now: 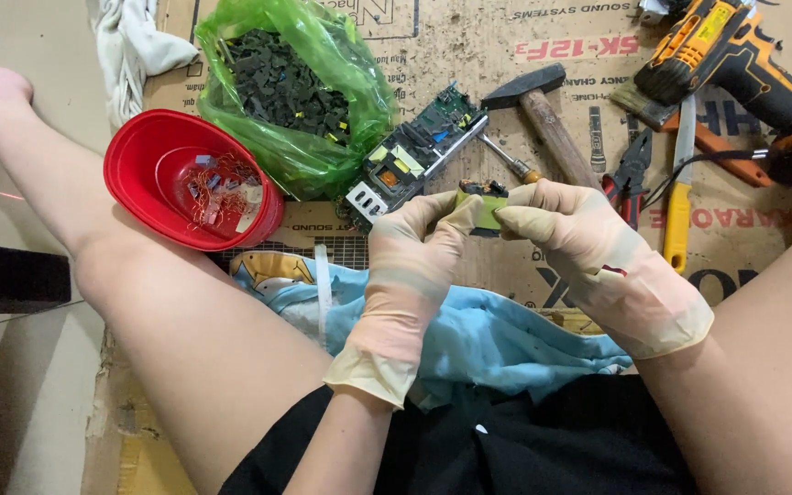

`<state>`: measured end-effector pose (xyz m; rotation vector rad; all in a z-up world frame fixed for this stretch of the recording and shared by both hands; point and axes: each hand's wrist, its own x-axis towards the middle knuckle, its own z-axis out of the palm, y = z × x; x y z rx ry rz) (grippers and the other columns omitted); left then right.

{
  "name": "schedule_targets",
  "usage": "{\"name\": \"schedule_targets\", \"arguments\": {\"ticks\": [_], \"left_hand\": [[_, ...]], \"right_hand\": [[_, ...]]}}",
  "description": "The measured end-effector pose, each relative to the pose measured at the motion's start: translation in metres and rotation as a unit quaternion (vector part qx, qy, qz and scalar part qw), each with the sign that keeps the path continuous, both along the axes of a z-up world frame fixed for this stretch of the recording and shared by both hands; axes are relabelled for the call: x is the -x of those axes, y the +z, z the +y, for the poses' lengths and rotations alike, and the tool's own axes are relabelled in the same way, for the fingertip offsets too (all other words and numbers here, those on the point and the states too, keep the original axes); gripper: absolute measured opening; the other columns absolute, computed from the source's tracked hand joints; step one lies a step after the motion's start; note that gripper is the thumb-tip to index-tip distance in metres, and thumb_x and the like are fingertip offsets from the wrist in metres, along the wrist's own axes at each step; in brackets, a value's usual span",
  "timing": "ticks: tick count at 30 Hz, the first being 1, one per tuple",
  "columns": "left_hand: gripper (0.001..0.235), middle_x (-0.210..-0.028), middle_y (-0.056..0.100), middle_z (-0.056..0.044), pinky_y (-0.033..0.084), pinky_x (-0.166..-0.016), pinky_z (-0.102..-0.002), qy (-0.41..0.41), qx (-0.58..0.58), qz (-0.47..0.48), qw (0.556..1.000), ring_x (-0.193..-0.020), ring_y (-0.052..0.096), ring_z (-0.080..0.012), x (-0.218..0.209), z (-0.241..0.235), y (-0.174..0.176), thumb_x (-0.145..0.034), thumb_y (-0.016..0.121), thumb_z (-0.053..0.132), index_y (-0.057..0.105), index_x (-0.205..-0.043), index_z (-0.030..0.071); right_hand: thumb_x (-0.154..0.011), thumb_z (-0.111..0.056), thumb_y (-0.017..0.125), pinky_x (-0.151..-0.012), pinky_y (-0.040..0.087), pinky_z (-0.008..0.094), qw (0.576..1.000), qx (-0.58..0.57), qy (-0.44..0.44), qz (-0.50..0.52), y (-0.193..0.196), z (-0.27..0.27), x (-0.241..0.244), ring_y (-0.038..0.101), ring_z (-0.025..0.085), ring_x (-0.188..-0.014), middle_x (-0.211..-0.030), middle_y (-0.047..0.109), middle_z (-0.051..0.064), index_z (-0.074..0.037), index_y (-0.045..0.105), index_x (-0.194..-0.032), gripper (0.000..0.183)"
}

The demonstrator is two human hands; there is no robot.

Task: The person sits on the floor and uses a hammer to break apart a small electronic device. They then use a screwdriver to pry off and remove components from the circuit board, placing the removed pieces into a red bowl.

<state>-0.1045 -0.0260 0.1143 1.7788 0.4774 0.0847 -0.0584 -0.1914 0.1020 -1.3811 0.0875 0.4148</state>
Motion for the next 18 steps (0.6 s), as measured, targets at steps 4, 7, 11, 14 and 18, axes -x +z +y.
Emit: {"name": "schedule_targets", "arguments": {"ticks": [4,7,11,14,18], "left_hand": [[0.027,-0.091,0.079,-0.011,0.058,-0.087,-0.031,0.023,0.083,0.025,0.996,-0.094,0.071,-0.0127,-0.001,0.001,0.001,-0.085,0.080,0.030,0.079,-0.106,0.013],[0.026,-0.084,0.078,-0.010,0.057,-0.080,-0.029,0.034,0.106,0.035,0.993,-0.086,0.065,-0.0080,-0.004,0.002,-0.006,-0.085,0.081,0.032,0.079,-0.104,0.013],[0.025,-0.072,0.075,-0.010,0.057,-0.069,-0.025,0.047,0.140,0.044,0.988,-0.070,0.067,-0.0094,-0.005,0.002,-0.004,-0.085,0.081,0.034,0.079,-0.098,0.012],[0.025,-0.070,0.074,-0.005,0.054,-0.067,-0.023,0.036,0.120,0.059,0.990,-0.069,0.061,-0.0053,-0.004,0.004,0.000,-0.088,0.079,0.039,0.079,-0.096,0.015],[0.027,-0.069,0.074,-0.003,0.052,-0.070,-0.023,0.034,0.097,0.069,0.992,-0.075,0.053,-0.0024,-0.007,0.004,-0.007,-0.098,0.068,0.039,0.079,-0.092,0.015]], "right_hand": [[-0.082,-0.004,0.078,-0.082,0.054,0.030,1.000,-0.003,0.000,-0.009,-0.003,0.000,-0.001,0.071,0.019,-0.080,-0.083,0.075,0.018,0.002,0.076,-0.100,0.019],[-0.083,-0.005,0.079,-0.083,0.056,0.031,1.000,-0.003,-0.003,-0.006,-0.001,0.001,-0.001,0.072,0.020,-0.079,-0.082,0.074,0.018,0.002,0.076,-0.098,0.017],[-0.084,-0.004,0.078,-0.081,0.057,0.033,1.000,-0.010,-0.005,-0.001,-0.005,0.000,-0.003,0.072,0.023,-0.077,-0.082,0.073,0.019,0.003,0.076,-0.097,0.016],[-0.083,-0.003,0.078,-0.079,0.057,0.033,1.000,-0.001,-0.010,0.004,0.006,-0.001,0.003,0.073,0.023,-0.077,-0.081,0.073,0.020,0.004,0.075,-0.096,0.015],[-0.083,-0.005,0.078,-0.080,0.058,0.033,1.000,-0.026,-0.008,0.007,-0.004,0.000,-0.002,0.073,0.022,-0.077,-0.081,0.074,0.019,0.002,0.076,-0.095,0.014]]}}
